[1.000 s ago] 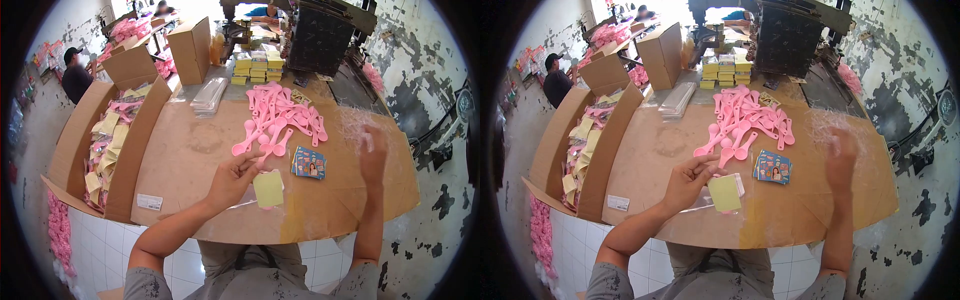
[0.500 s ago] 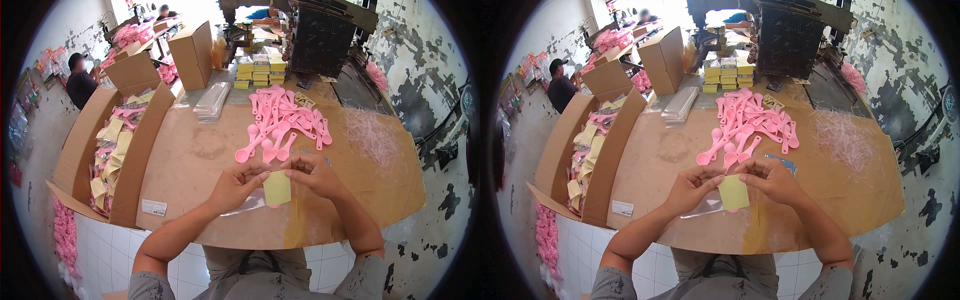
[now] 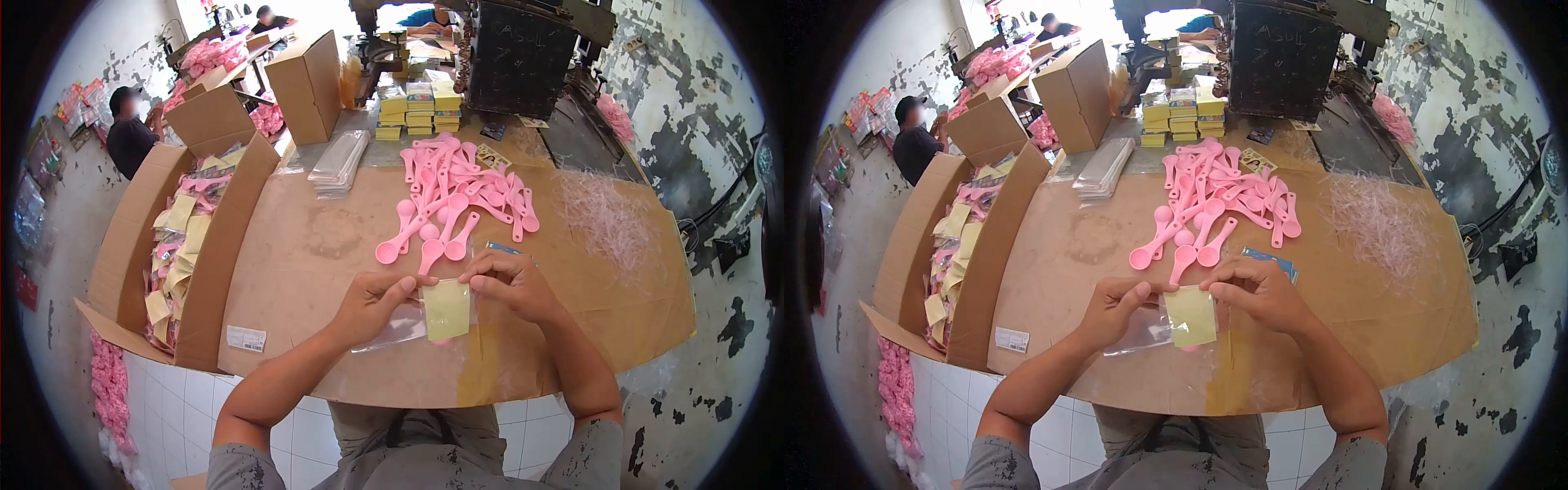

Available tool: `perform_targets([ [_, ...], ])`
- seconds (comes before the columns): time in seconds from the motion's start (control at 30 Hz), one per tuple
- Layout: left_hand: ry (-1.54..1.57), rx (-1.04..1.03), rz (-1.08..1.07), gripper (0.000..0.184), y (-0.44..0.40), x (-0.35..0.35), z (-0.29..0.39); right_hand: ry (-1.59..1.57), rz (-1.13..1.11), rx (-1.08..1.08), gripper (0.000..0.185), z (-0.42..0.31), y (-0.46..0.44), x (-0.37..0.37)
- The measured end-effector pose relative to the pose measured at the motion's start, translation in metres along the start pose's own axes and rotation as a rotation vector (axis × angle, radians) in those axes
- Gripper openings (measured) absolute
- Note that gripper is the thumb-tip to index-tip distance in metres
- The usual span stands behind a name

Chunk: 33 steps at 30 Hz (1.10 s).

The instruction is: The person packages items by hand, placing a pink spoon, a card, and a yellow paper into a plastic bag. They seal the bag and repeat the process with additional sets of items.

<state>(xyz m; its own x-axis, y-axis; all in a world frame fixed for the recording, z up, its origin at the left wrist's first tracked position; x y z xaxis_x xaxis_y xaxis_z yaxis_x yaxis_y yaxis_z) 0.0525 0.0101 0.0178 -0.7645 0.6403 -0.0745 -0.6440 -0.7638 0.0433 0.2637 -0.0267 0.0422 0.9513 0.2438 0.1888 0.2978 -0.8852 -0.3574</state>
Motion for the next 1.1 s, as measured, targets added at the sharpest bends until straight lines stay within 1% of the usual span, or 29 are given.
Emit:
perform_targets([
  [0.07,-0.002,0.045,0.025,0.027,0.000,-0.002,-0.001,0.084,-0.013,0.010,0.013,-0.001,0.001,-0.002],
  [0.17,-0.109,0.141,0.056,0.026,-0.002,-0.001,-0.007,0.006,0.007,0.028,0.017,0.006,0.000,-0.002],
  [0.27,-0.120,0.149,0.061,0.027,-0.003,0.001,-0.010,-0.120,0.074,-0.024,0.024,0.013,0.001,-0.005],
  [0.37,-0.086,0.090,0.060,0.029,-0.003,0.005,-0.009,-0.112,0.023,0.005,0.030,0.003,0.000,-0.017],
  [0.47,0.174,-0.038,0.211,0.032,0.003,-0.007,0.022,-0.049,-0.050,-0.014,0.031,0.017,0.004,-0.019],
  [0.57,-0.181,0.046,0.054,0.036,0.002,-0.001,0.007,-0.051,-0.033,0.057,0.034,0.008,-0.002,-0.020],
  [0.67,-0.123,0.185,0.014,0.037,0.000,0.025,0.005,-0.002,0.048,0.117,0.034,-0.010,-0.007,-0.019],
  [0.7,-0.203,0.171,0.173,0.030,0.004,0.047,0.027,0.046,0.043,0.095,0.034,-0.009,-0.006,-0.016],
  [0.77,0.118,-0.204,0.510,0.029,0.021,0.112,0.048,0.144,0.039,0.053,0.034,-0.004,0.001,-0.002],
  [0.8,0.318,-0.334,0.646,0.037,0.032,0.144,0.061,0.156,0.033,0.018,0.034,0.000,0.003,0.003],
  [0.83,0.447,-0.411,0.763,0.047,0.043,0.166,0.071,0.168,0.025,-0.017,0.034,0.005,0.005,0.007],
  [0.87,0.537,-0.318,0.743,0.049,0.049,0.185,0.069,0.179,0.014,-0.055,0.034,0.010,0.007,0.010],
  [0.93,0.711,-0.136,0.697,0.054,0.063,0.224,0.067,0.228,0.003,-0.059,0.035,0.010,0.008,0.011],
  [0.97,0.520,-0.228,0.701,0.057,0.069,0.239,0.087,0.248,-0.006,-0.066,0.036,0.011,0.008,0.010],
  [1.0,0.326,-0.311,0.699,0.061,0.071,0.256,0.111,0.340,-0.014,0.007,0.037,0.007,0.004,0.008],
  [1.07,-0.593,-0.235,0.942,0.062,0.079,0.307,0.168,0.521,-0.034,0.141,0.039,0.001,0.003,0.002],
  [1.1,-0.693,-0.091,1.020,0.063,0.077,0.349,0.176,0.572,-0.060,0.163,0.040,0.002,0.003,-0.001],
])
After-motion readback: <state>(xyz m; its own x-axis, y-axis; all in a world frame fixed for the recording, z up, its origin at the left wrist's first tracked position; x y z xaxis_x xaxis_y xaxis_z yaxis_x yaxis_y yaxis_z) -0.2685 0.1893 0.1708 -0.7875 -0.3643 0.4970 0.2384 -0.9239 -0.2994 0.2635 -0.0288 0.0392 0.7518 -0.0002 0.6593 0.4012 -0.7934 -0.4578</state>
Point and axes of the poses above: each hand's wrist, its own y-axis away from the middle knuckle, its own x-axis out of the back of the hand, z = x × y, the point moved 7 cm from there along -y, towards the middle knuckle, and after that the axes turned 12 degrees about x, right-handed, at the moved point
